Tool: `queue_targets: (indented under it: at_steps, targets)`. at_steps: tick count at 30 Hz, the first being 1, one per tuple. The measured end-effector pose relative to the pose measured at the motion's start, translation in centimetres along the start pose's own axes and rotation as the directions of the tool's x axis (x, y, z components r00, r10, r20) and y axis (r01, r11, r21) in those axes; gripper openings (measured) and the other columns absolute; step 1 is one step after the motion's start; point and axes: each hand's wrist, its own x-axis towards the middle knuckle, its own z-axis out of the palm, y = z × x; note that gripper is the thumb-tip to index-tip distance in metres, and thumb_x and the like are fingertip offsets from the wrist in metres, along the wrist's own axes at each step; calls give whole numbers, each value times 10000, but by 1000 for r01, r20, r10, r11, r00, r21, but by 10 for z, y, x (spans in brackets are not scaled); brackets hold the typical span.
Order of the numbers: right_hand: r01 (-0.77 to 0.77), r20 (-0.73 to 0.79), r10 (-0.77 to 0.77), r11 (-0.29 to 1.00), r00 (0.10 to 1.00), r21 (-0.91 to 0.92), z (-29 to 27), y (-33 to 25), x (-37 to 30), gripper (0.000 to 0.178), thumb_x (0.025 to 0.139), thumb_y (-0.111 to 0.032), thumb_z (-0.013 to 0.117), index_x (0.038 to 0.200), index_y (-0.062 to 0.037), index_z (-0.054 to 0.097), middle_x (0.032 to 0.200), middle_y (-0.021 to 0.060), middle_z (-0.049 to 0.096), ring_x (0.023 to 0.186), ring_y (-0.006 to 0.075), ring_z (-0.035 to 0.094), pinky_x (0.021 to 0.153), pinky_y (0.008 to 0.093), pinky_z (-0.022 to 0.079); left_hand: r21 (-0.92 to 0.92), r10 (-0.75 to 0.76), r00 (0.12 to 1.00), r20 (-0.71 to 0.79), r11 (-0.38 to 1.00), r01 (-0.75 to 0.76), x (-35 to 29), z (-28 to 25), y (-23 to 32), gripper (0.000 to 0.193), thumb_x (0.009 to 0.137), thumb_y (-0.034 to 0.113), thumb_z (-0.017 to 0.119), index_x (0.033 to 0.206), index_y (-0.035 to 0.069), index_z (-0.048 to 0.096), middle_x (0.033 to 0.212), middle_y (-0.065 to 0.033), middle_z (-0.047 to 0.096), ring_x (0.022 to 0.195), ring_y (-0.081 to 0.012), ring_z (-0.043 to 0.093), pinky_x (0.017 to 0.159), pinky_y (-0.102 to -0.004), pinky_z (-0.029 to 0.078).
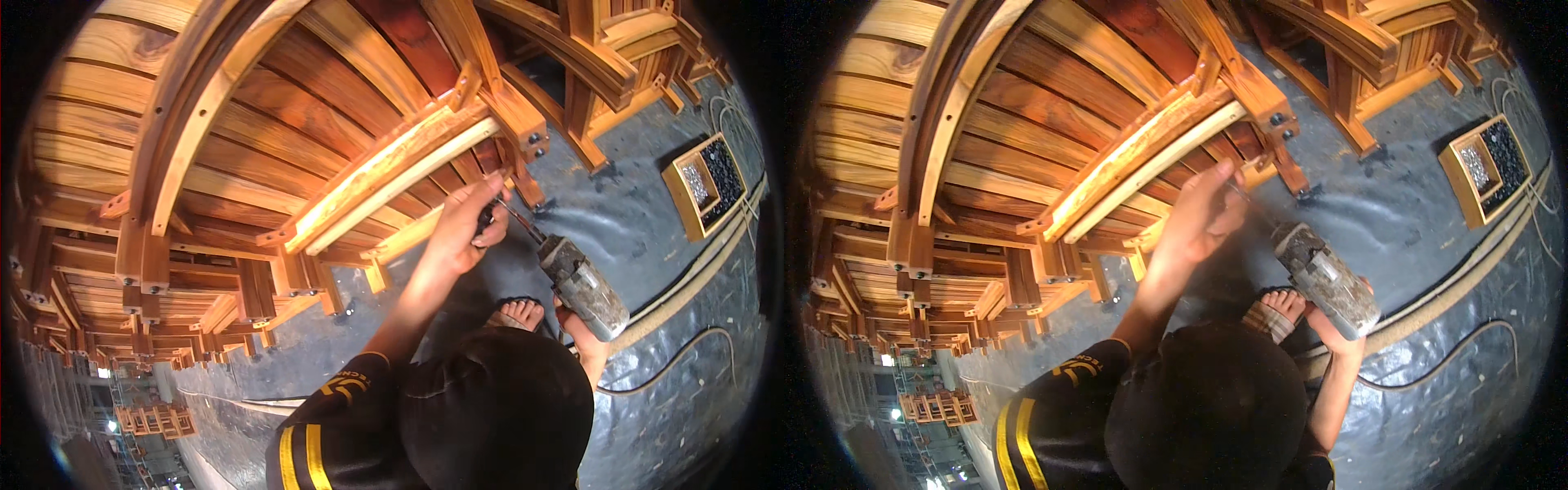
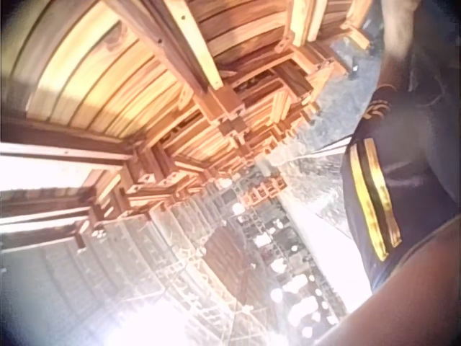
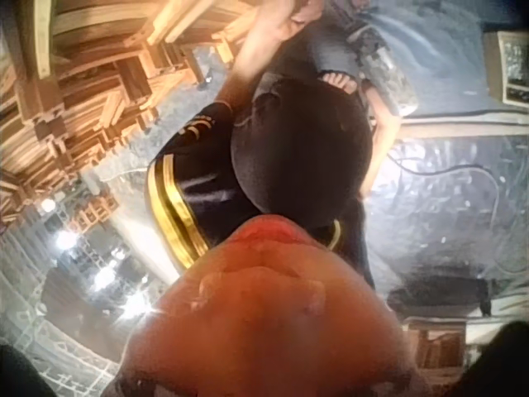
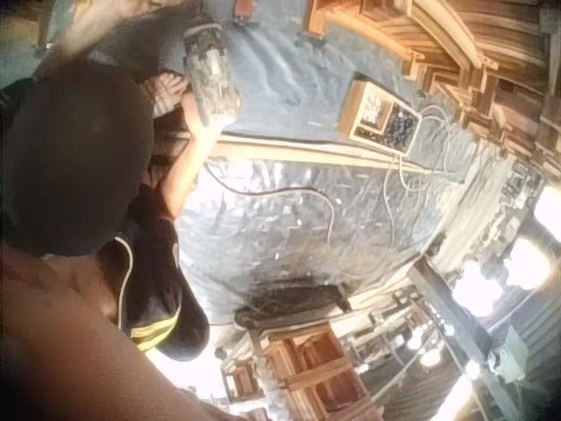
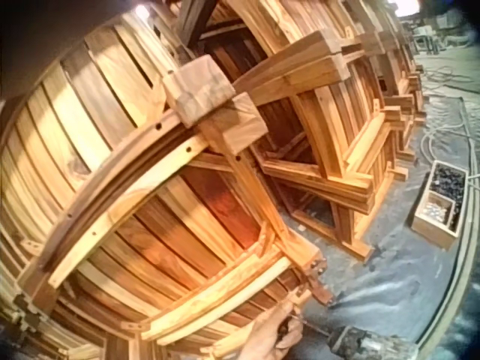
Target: Assembling wooden chair frames by drilling screws into the joints using a pneumatic impact driver.
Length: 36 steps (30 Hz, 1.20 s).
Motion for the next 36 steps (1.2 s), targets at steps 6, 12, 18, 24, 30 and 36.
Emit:
queue_targets:
  at_steps: [6, 12, 18, 24, 30, 36]
  targets:
    - [-224, -19, 254, 883, 967, 413, 18, 9, -15, 125, 589, -81, 654, 706, -117, 633, 691, 26, 627, 672, 234, 579, 682, 356, 411, -7, 56, 994, -92, 998, -57, -7, 11, -4, 302, 903, 337, 515, 885, 36, 493, 565, 17, 367, 402, -78, 293, 360, -207, 201]
    - [-264, -28, 327, 807, 945, 528, 30, 17, -22, 214, 561, -14, 656, 762, -87, 652, 777, 42, 641, 803, 261, 558, 758, 370, 401, -261, -34, 993, -117, 965, 2, -4, 11, -12, 307, 881, 377, 538, 934, 82, 474, 626, 24, 382, 431, -71, 302, 357, -191, 209]
    - [-129, -98, 167, 940, 981, 316, 20, 8, -19, 248, 554, -17, 656, 791, -88, 647, 798, 49, 637, 835, 269, 542, 764, 368, 403, -269, -126, 985, -117, 959, 90, -7, 10, -2, 316, 895, 395, 506, 917, 82, 468, 592, 39, 394, 405, -59, 283, 348, -187, 200]
    - [142, -197, -91, 954, 976, 265, 8, -5, -2, 265, 547, -9, 612, 807, -58, 629, 799, 90, 625, 742, 288, 586, 719, 363, 422, -102, -46, 991, -126, 994, 34, -8, 4, 2, 319, 890, 377, 525, 874, 59, 498, 610, 10, 419, 417, -65, 334, 344, -178, 222]
    - [-38, -33, 63, 863, 997, 503, 1, -8, -5, 282, 592, -44, 701, 862, -87, 635, 917, 66, 600, 911, 288, 501, 780, 379, 394, 127, 159, 973, -165, 982, -139, -6, 4, -5, 307, 909, 319, 515, 869, 15, 525, 610, 0, 436, 388, -58, 333, 343, -178, 223]
    - [141, -229, -8, 807, 973, 573, -11, -20, 12, 324, 536, -4, 660, 856, -15, 609, 788, 122, 614, 673, 300, 597, 630, 295, 455, -87, 18, 986, -167, 996, -32, -5, 7, -9, 302, 906, 345, 506, 906, 43, 500, 604, 19, 408, 401, -60, 318, 352, -182, 238]
